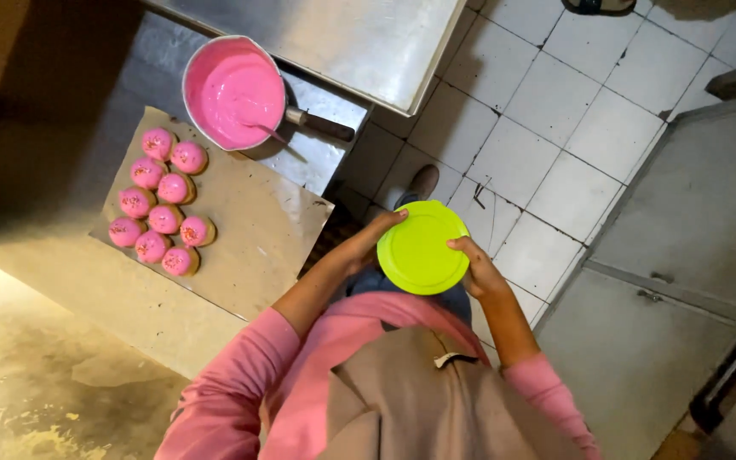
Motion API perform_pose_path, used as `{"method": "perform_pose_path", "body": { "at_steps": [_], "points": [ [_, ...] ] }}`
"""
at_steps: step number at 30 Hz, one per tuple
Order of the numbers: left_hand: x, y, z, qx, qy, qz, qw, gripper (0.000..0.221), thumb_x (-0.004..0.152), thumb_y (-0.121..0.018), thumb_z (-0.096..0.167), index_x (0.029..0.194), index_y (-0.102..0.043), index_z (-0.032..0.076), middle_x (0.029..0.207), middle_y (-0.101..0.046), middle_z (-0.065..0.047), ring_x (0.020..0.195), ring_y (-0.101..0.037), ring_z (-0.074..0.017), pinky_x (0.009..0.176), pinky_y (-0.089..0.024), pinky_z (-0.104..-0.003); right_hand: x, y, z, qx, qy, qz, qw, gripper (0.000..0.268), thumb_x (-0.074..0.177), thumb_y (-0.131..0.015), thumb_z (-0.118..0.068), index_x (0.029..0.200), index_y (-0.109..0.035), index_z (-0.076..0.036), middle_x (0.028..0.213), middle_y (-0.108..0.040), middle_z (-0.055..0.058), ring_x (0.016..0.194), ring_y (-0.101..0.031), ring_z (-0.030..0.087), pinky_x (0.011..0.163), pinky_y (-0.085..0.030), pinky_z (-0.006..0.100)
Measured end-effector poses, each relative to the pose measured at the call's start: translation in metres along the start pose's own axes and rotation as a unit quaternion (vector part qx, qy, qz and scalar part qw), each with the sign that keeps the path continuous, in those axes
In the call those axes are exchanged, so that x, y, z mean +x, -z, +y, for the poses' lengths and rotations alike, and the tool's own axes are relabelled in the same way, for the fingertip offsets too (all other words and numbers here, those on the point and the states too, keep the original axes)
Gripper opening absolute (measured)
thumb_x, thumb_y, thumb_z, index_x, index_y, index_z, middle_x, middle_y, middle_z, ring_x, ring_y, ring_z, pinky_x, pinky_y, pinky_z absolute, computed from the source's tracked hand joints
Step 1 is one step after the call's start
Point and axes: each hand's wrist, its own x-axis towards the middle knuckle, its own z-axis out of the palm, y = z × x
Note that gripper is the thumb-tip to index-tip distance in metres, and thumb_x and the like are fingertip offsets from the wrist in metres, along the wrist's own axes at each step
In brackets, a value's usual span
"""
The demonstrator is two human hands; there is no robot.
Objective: Dip donuts into glaze and add sprinkles and decorative piping.
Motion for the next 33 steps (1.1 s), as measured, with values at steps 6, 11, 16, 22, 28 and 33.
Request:
{"method": "perform_pose_path", "body": {
  "at_steps": [6,11,16,22,28,33],
  "points": [
    [0.011,0.051,-0.054,0.018,-0.100,0.148,0.984,0.100,0.093,-0.063,0.063,0.166,-0.013,0.016,0.164,-0.034,-0.012,0.153,-0.026,-0.0294,0.118,-0.022,-0.047,0.104,-0.023,0.000,-0.010,0.022,0.050,0.998,0.065,0.083,-0.066,-0.023,0.144,-0.049,-0.008,0.135,-0.064,0.011,0.122,-0.063,0.027,0.101,-0.052,0.043],
    [-0.054,0.058,-0.072,0.032,-0.017,0.236,0.971,0.089,0.082,-0.060,0.059,0.159,-0.029,0.025,0.150,-0.048,-0.008,0.138,-0.043,-0.0282,0.102,-0.039,-0.057,0.204,-0.064,-0.008,-0.199,0.030,0.092,0.975,0.070,0.082,-0.068,-0.021,0.144,-0.036,-0.021,0.121,-0.061,0.003,0.109,-0.058,0.019,0.084,-0.050,0.041],
    [-0.072,0.088,-0.143,-0.091,-0.042,0.286,0.953,0.070,0.089,-0.063,0.055,0.147,-0.048,0.019,0.131,-0.064,-0.008,0.119,-0.061,-0.0215,0.088,-0.044,-0.044,0.328,-0.019,0.032,-0.193,-0.006,0.005,0.981,0.044,0.092,-0.067,-0.033,0.132,-0.051,-0.024,0.104,-0.061,-0.001,0.085,-0.055,0.016,0.061,-0.039,0.029],
    [-0.109,0.089,-0.193,-0.223,-0.133,0.370,0.892,0.055,0.093,-0.059,0.044,0.139,-0.051,0.016,0.126,-0.066,-0.002,0.113,-0.064,-0.0211,0.089,-0.051,-0.041,0.389,-0.111,0.068,-0.271,-0.079,-0.062,0.957,0.040,0.092,-0.067,-0.032,0.129,-0.054,-0.022,0.102,-0.062,-0.001,0.083,-0.056,0.015,0.061,-0.041,0.029],
    [-0.103,0.085,-0.218,-0.319,-0.109,0.404,0.850,0.047,0.098,-0.055,0.043,0.135,-0.055,0.014,0.131,-0.068,-0.009,0.117,-0.064,-0.0232,0.096,-0.052,-0.040,0.385,-0.165,0.062,-0.302,-0.106,-0.061,0.945,0.037,0.093,-0.067,-0.032,0.126,-0.056,-0.021,0.100,-0.063,-0.001,0.081,-0.057,0.015,0.061,-0.043,0.029],
    [-0.086,0.083,-0.212,-0.287,-0.111,0.398,0.864,0.045,0.099,-0.048,0.044,0.134,-0.056,0.016,0.129,-0.069,-0.005,0.116,-0.065,-0.0203,0.094,-0.052,-0.039,0.352,-0.190,0.030,-0.321,-0.114,-0.030,0.940,0.035,0.093,-0.066,-0.031,0.124,-0.057,-0.020,0.099,-0.063,-0.001,0.080,-0.058,0.015,0.060,-0.045,0.029]
  ]
}}
